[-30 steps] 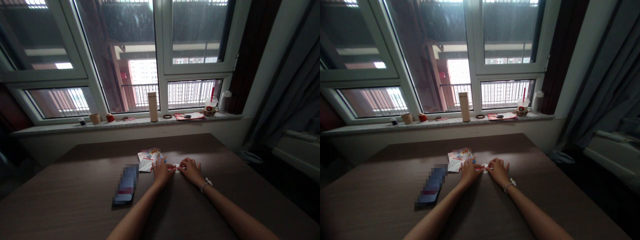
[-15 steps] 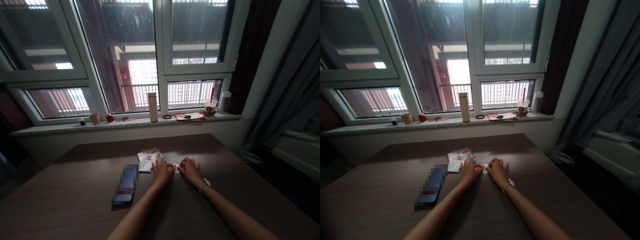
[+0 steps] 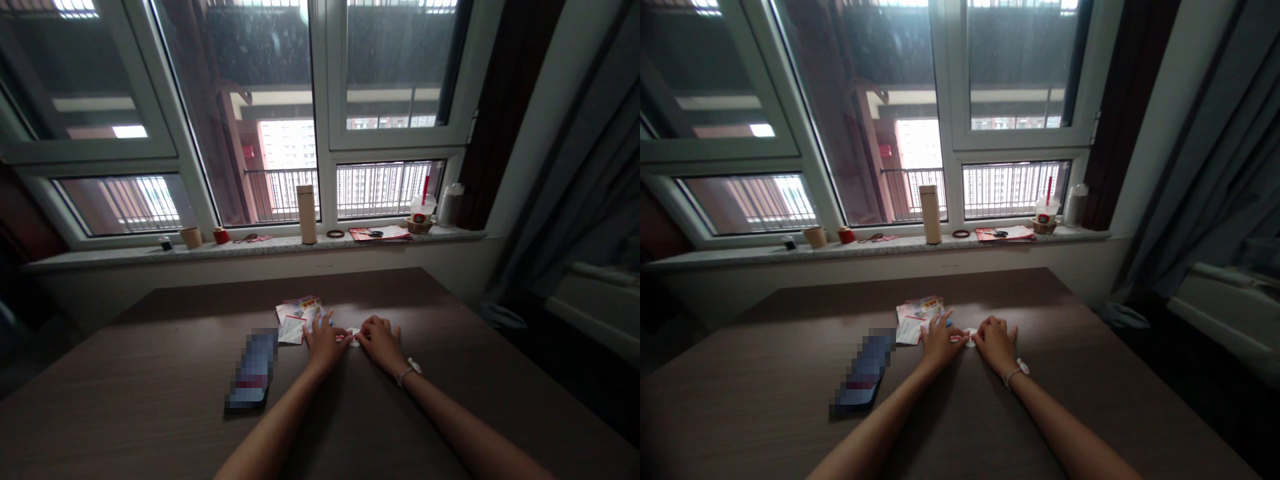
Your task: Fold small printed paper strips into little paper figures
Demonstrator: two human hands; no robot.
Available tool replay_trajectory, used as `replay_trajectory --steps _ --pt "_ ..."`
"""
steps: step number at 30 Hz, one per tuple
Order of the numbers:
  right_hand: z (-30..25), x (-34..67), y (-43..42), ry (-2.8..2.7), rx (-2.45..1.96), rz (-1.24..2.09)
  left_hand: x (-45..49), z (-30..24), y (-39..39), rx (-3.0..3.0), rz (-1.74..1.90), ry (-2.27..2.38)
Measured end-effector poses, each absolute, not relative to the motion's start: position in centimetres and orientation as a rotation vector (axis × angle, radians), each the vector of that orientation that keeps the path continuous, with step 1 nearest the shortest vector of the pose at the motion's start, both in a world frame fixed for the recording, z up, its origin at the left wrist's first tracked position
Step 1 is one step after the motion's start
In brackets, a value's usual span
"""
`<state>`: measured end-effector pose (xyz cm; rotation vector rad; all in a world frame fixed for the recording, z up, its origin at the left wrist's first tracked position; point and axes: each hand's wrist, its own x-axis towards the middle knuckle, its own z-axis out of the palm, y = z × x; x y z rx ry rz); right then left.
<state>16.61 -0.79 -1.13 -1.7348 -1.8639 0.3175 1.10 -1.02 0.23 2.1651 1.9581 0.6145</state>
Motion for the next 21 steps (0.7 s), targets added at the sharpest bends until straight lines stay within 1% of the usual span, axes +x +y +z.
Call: replay_trajectory --steps 21 --pt "-1.0 16.54 -0.87 -1.853 -1.757 0.343 1.64 0.48 -0.81 2.075 0.571 1.959"
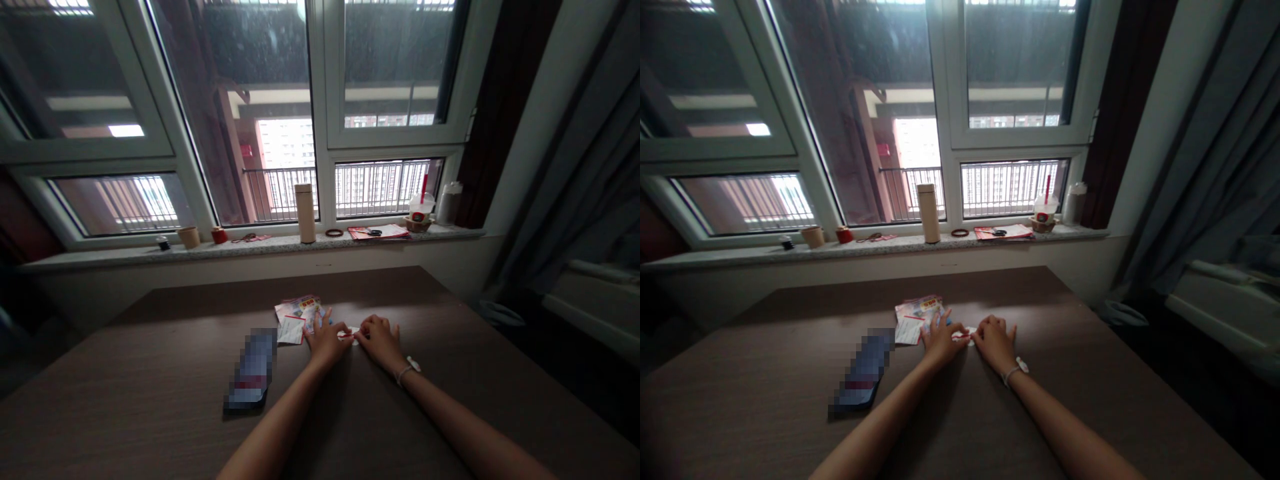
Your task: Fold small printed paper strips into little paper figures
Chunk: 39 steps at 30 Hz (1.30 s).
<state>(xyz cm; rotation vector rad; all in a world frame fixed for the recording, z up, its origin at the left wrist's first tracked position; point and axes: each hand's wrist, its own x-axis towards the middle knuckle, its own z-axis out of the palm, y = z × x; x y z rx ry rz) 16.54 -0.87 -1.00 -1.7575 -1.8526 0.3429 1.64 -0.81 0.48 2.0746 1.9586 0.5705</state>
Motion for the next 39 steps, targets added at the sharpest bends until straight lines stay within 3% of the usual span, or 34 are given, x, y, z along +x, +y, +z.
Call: replay_trajectory --steps 39 --pt "-0.9 17.4 0.2 -1.702 -1.867 0.437 1.0 1.4 -0.4 2.044 0.294 1.866"
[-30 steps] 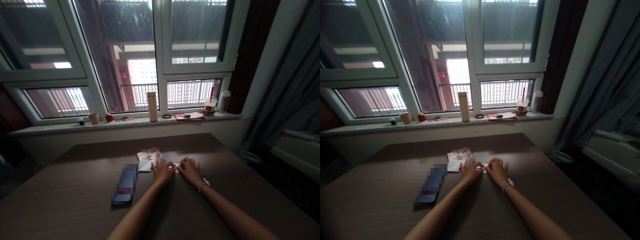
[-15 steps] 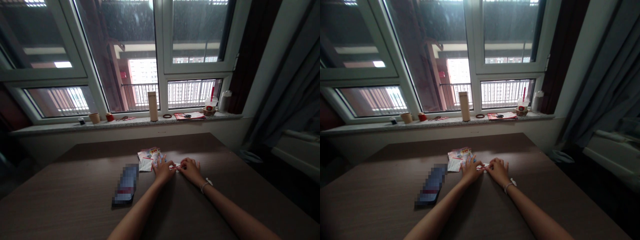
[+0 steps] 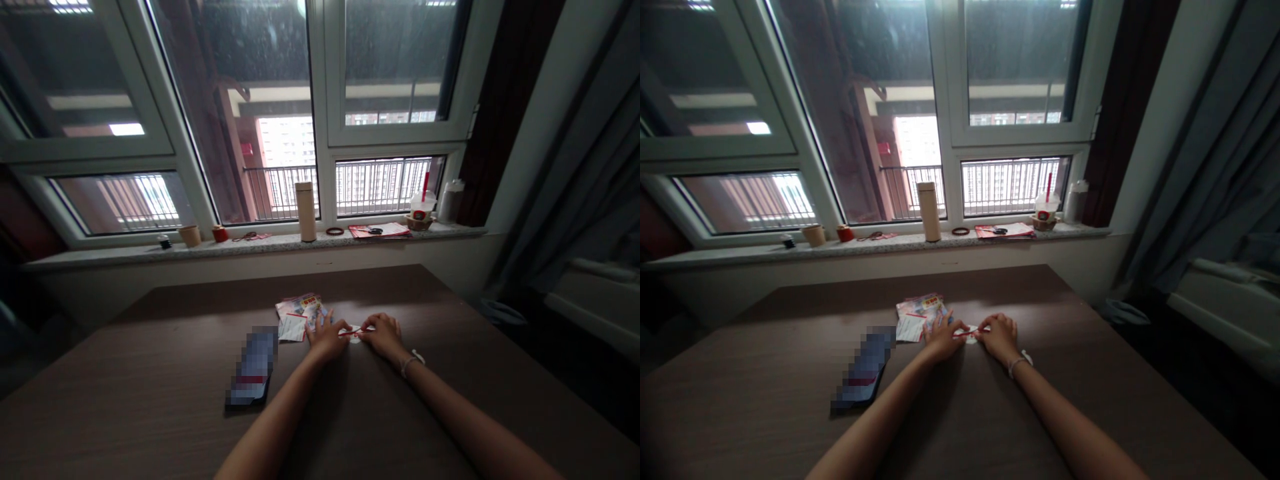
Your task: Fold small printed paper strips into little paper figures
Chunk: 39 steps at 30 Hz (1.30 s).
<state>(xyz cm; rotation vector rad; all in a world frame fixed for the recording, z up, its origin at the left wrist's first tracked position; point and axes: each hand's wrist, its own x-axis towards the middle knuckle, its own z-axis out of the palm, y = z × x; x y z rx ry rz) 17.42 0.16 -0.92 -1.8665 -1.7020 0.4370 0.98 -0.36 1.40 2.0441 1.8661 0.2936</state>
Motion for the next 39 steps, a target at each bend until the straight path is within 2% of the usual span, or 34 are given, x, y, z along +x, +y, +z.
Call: replay_trajectory --steps 15,31,39 --pt "-0.7 18.0 0.1 -1.788 -1.834 0.472 0.0 0.5 0.3 2.087 0.21 1.811" --pt "-0.8 17.7 -0.7 -1.844 -1.787 0.332 0.4 0.4 -0.8 2.14 0.425 1.885" --pt "-0.4 17.3 -0.7 -1.822 -1.816 0.365 1.1 0.6 -0.8 2.133 0.497 1.895"
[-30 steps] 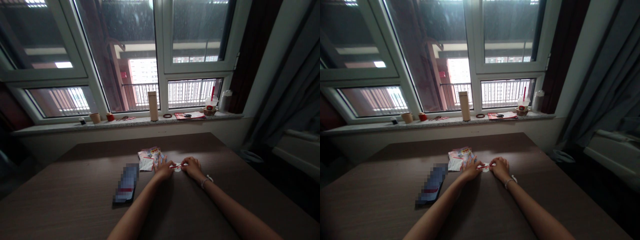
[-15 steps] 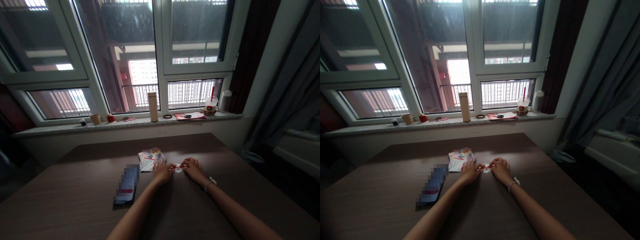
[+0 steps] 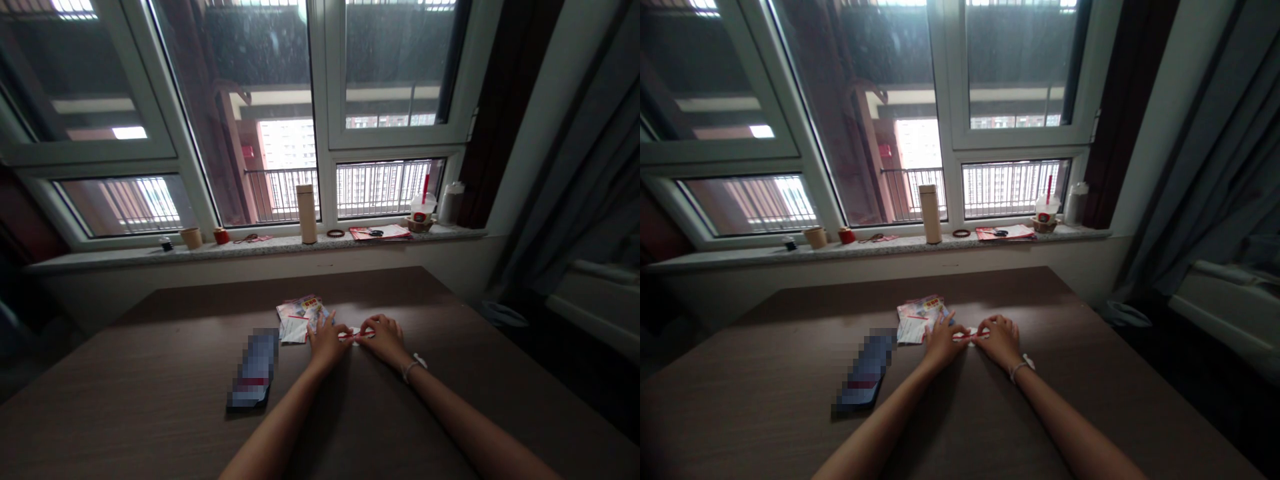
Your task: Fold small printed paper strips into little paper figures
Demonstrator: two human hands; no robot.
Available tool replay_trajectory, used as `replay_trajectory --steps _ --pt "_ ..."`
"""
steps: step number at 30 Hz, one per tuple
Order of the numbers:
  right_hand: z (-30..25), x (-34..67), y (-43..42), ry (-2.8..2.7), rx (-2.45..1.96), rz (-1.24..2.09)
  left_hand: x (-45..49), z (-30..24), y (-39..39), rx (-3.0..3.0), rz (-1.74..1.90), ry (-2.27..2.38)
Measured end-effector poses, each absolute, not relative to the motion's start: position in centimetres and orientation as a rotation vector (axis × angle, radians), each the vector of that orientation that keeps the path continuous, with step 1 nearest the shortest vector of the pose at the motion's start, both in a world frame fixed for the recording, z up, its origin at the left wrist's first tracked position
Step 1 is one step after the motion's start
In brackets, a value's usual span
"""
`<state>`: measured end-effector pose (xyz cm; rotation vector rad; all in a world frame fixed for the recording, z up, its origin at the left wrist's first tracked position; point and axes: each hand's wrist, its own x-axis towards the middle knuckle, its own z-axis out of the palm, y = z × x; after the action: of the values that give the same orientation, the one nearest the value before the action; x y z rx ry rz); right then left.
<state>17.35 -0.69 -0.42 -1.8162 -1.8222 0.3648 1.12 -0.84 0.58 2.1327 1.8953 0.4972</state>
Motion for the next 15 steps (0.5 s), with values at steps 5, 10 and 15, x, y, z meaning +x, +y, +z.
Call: replay_trajectory --steps 5,10,15 --pt "-0.4 17.3 -0.4 -1.813 -1.853 0.399 1.2 1.1 -0.5 2.082 0.493 1.891" --pt "-0.4 17.3 -0.1 -1.787 -1.869 0.437 0.7 0.9 -0.2 2.054 0.43 1.873" --pt "-0.6 17.5 0.1 -1.787 -1.821 0.482 0.2 0.7 -0.2 2.079 0.395 1.851"
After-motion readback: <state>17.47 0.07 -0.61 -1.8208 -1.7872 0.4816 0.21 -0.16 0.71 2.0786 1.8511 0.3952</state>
